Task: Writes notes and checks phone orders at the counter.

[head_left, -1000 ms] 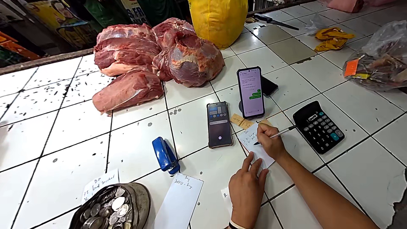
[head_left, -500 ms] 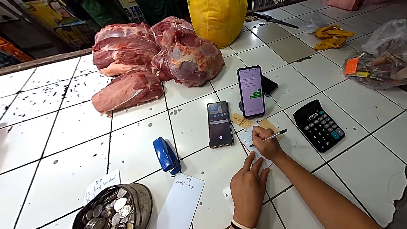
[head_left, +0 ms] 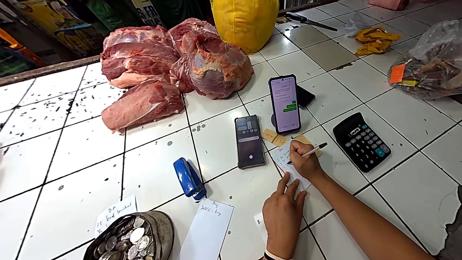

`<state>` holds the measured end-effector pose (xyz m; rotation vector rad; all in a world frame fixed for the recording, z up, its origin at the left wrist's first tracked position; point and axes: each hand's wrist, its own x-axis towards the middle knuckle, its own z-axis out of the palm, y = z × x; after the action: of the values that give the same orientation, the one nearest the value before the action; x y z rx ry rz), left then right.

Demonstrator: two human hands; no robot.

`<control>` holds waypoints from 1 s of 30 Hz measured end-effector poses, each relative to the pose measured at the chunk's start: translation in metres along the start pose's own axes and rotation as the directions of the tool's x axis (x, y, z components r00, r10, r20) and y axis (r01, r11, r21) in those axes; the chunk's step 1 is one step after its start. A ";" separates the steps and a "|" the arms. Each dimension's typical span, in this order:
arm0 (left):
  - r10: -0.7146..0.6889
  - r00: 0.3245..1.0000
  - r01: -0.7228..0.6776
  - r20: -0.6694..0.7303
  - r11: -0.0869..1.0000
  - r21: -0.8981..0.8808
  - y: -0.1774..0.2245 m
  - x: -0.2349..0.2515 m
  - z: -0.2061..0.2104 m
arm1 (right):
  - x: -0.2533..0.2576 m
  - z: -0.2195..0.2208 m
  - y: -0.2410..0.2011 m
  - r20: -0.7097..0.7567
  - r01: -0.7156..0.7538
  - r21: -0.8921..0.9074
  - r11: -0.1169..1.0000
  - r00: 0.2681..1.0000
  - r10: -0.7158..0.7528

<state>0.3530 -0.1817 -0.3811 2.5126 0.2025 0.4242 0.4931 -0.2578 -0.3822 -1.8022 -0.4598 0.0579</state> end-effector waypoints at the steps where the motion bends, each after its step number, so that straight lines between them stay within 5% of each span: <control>1: 0.001 1.000 -0.001 -0.002 1.000 0.000 0.000 0.000 0.000 | 0.000 0.000 0.000 0.003 -0.006 -0.015 1.000 1.000 0.006; 10: -0.009 1.000 0.009 0.009 1.000 0.007 0.000 0.000 -0.001 | 0.003 -0.002 0.002 -0.030 0.007 0.008 1.000 1.000 -0.007; 17: -0.003 1.000 0.003 -0.003 1.000 -0.001 0.000 0.000 0.001 | 0.015 -0.019 0.018 0.045 0.024 0.195 0.981 0.998 -0.034; 30: 0.002 1.000 -0.002 -0.008 1.000 0.003 -0.001 0.000 0.001 | 0.024 -0.026 0.022 -0.124 -0.010 0.465 0.885 0.989 0.076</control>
<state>0.3529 -0.1818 -0.3821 2.5145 0.2042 0.4350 0.5282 -0.2787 -0.3907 -1.3320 -0.2749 0.0662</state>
